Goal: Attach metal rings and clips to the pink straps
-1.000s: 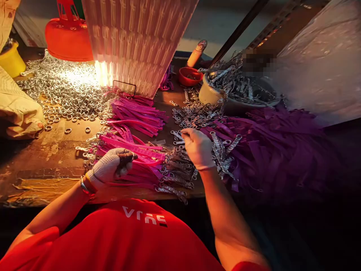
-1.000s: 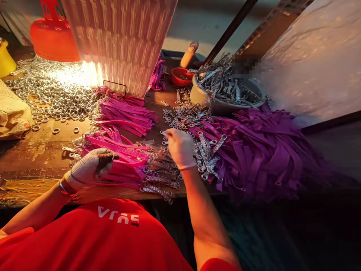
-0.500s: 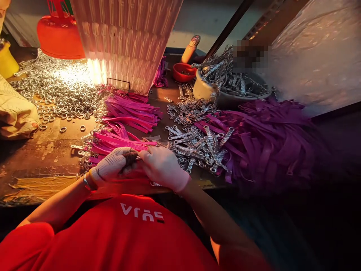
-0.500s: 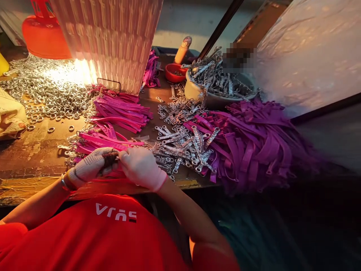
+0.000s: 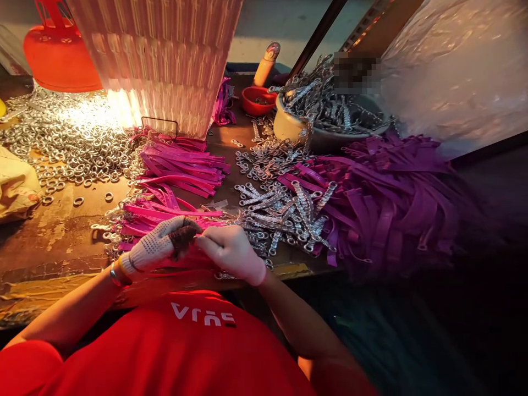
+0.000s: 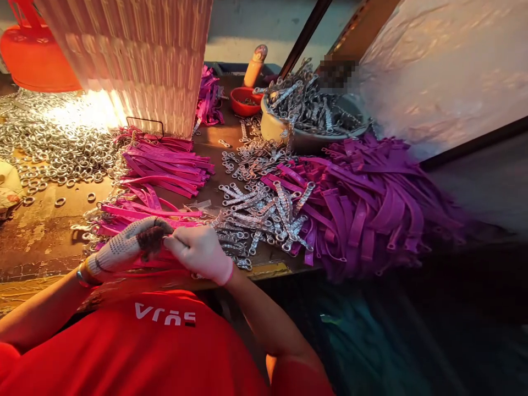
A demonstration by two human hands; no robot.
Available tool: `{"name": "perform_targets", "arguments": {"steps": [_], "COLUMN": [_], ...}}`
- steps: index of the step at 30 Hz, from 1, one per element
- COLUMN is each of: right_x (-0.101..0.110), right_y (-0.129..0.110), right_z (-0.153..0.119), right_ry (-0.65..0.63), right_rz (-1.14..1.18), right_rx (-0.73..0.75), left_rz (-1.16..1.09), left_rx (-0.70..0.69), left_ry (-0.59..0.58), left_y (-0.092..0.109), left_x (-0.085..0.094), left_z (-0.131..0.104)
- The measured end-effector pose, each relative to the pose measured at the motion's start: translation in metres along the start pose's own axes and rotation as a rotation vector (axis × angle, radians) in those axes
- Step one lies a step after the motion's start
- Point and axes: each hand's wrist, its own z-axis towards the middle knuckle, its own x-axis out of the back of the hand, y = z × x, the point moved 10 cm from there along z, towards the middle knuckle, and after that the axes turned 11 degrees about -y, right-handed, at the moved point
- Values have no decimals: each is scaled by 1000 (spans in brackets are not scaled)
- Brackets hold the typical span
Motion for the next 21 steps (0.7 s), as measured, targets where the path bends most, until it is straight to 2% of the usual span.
{"name": "perform_targets", "arguments": {"steps": [4,8,12,14,16,17,19,21], "right_x": [7,6,-1,2,8,12,24,39], "right_y": [11,3,-7,0,19,29,43,46], "right_z": [4,5,-2,-5,-7,-8,-11,-13], "right_ry": [-3,3,74,136,183,208,286,378], "right_rz": [-22,-136,-364,-299,-119,-37,55,83], "right_rx": [-43,51,153,97,-43,-122,-225,-246], "left_rz": [-105,-304,-472,-494,-383,-247,173,657], "left_rx": [14,110,192,143,42,-16,-107,-175], "left_ry": [-26,9,34,56,62,56,40,97], "left_y": [4,-5,-16,-11,5,16,39,57], "left_x": [2,-4,-18,-16,-4,5,22,40], "left_z": [3,6,10,16,31,43,72,107]}}
